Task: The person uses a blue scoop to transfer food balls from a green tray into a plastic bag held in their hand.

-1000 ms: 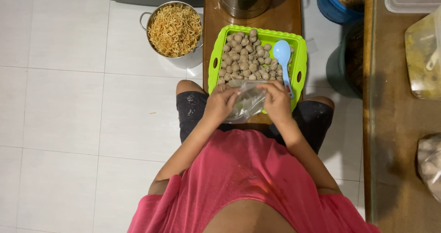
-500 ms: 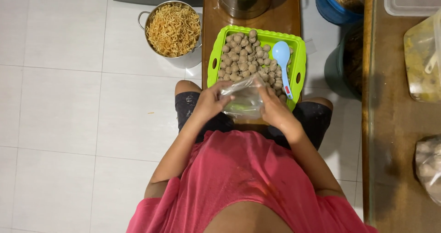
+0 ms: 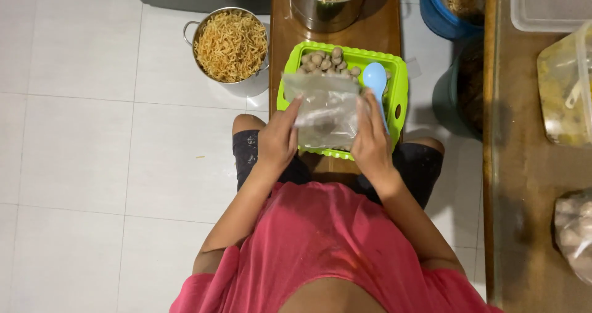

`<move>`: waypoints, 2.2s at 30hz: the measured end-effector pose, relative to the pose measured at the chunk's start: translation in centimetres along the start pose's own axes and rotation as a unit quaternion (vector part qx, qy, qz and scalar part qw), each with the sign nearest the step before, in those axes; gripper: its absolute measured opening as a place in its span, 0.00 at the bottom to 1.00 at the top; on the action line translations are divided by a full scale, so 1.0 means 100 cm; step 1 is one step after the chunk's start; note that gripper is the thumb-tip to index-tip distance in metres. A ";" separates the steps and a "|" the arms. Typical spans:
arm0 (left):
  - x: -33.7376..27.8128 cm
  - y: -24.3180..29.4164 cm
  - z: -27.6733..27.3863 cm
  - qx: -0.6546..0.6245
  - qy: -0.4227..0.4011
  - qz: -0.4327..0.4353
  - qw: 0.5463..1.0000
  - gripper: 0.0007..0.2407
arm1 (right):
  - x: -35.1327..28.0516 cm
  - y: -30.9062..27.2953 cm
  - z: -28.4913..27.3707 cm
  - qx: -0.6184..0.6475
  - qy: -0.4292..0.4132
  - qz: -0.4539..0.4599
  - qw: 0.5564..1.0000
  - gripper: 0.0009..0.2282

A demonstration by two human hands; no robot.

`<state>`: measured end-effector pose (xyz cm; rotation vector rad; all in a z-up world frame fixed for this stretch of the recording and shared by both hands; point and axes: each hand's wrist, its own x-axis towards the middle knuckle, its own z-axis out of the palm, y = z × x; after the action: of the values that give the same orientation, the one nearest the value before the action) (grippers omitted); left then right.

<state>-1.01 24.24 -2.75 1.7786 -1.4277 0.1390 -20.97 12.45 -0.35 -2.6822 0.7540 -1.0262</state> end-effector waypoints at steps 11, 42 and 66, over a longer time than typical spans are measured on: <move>0.011 0.006 -0.025 -0.077 -0.239 -0.212 0.944 0.15 | -0.007 0.042 -0.005 0.508 -0.203 0.206 0.811 0.17; -0.004 -0.011 -0.081 -0.171 -0.056 -0.379 0.908 0.11 | -0.092 0.091 -0.026 -0.257 -0.375 0.296 0.840 0.21; 0.003 -0.009 -0.080 -0.163 -0.076 -0.383 0.906 0.12 | -0.043 0.182 0.072 -0.186 -0.320 0.300 0.879 0.18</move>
<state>3.01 29.28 2.14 1.9494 -0.6963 -0.6255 -26.07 -1.07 -14.21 -2.4993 1.5694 0.1721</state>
